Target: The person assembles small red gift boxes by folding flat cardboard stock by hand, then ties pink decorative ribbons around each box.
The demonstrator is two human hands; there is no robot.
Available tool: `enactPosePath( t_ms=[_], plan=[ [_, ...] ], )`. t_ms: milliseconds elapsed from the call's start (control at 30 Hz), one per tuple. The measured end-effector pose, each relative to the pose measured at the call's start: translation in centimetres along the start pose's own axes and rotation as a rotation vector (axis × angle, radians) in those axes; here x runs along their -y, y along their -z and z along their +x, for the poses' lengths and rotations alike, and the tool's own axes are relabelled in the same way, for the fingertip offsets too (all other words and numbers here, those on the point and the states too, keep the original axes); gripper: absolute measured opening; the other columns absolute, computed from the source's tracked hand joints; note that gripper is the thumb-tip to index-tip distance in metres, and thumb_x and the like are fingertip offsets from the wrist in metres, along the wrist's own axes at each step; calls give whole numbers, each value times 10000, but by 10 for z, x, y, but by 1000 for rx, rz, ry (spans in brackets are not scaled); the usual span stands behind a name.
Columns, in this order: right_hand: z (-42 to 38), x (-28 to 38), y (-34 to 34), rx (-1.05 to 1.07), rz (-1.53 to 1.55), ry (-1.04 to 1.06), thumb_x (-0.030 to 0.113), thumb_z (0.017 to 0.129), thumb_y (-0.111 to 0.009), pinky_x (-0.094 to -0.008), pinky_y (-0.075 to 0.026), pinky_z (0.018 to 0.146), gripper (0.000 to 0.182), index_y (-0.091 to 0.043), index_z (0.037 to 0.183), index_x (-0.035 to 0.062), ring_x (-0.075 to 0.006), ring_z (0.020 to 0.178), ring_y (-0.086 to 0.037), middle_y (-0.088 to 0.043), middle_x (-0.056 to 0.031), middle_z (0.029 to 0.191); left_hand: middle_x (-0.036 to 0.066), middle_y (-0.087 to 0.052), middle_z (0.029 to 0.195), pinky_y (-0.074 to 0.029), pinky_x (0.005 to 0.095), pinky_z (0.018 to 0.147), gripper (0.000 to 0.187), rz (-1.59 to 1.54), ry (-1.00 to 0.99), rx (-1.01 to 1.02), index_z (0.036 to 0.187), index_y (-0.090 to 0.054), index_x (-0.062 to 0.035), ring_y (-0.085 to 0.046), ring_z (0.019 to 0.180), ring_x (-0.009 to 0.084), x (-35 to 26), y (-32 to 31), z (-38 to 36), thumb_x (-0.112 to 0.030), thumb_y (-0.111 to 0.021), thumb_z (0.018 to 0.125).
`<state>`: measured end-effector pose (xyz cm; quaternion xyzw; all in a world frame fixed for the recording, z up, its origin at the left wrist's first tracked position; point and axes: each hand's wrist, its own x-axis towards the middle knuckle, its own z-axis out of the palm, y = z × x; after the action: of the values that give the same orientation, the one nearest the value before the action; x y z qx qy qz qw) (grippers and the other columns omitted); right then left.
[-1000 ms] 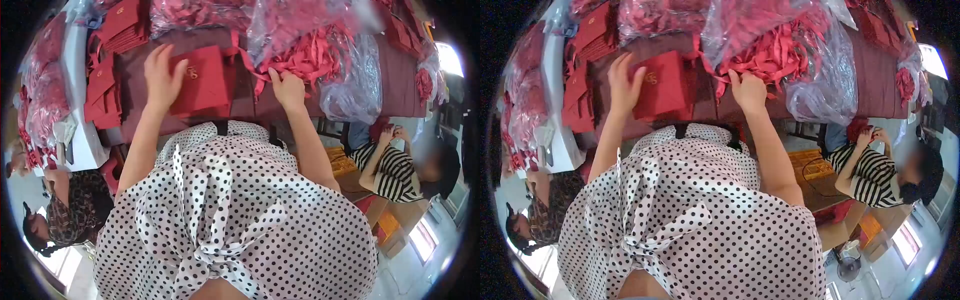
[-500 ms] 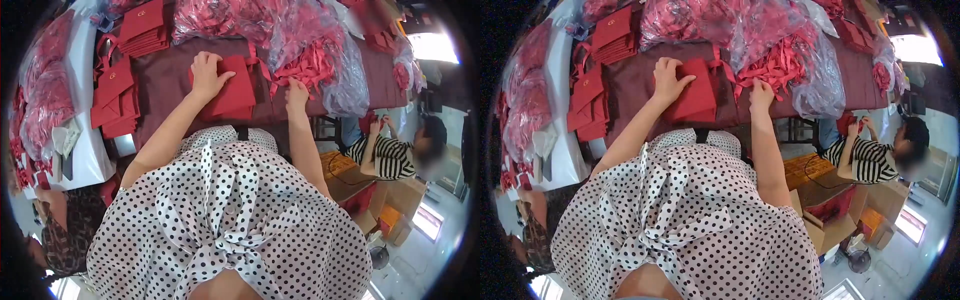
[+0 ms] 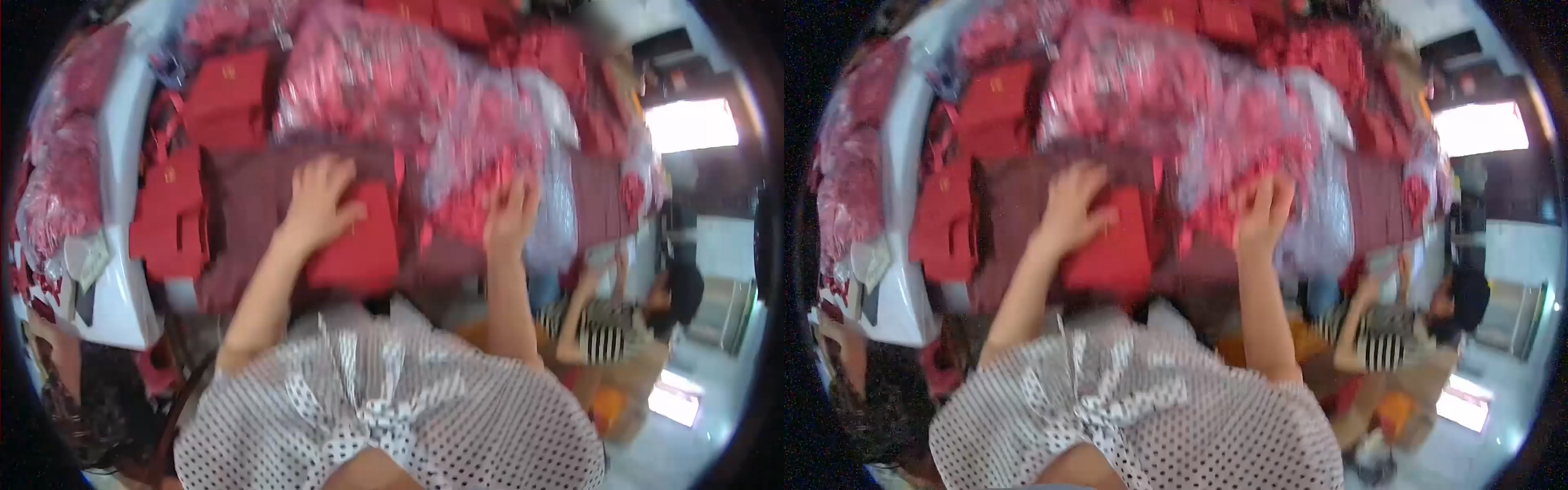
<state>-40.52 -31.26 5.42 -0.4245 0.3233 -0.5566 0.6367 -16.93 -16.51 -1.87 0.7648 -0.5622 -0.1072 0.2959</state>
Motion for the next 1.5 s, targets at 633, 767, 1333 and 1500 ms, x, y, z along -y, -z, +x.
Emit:
enactPosePath(
  t_ms=[633, 767, 1333, 1500],
  plan=[
    [119, 112, 11, 248, 292, 605, 214, 950, -504, -225, -198, 407, 211, -445, 764, 135, -43, 457, -263, -370, 46, 625, 151, -567, 1065, -391, 463, 901, 498, 150, -115, 46, 1094, -596, -74, -507, 1042, 334, 21, -20, -10, -492, -597, 823],
    [28, 103, 35, 299, 12, 495, 192, 954, -484, -197, -220, 418, 130, -509, 882, 87, -27, 480, -298, -409, 37, 657, 151, -564, 1022, -413, 454, 847, 364, 79, -379, -164, 993, -625, -69, -524, 976, 340, 26, -25, -2, -358, -675, 776],
    [-37, -117, 112, 635, -307, 9, 156, 959, -510, -229, -451, 651, 131, -507, 952, 25, -90, 708, -554, -611, -55, 828, 32, -598, 774, -435, 282, 617, 193, -350, 116, -1235, 883, -619, -8, -521, 681, 106, -41, -9, -127, -182, -549, 930],
    [-29, -118, 104, 627, -194, -183, 132, 961, -502, -223, -444, 600, 104, -489, 960, 29, -85, 645, -530, -627, -71, 836, 177, -632, 803, -477, 439, 691, 157, -250, 239, 460, 875, -617, -11, -616, 767, 348, -54, -175, -228, -134, -531, 830]
  ],
)
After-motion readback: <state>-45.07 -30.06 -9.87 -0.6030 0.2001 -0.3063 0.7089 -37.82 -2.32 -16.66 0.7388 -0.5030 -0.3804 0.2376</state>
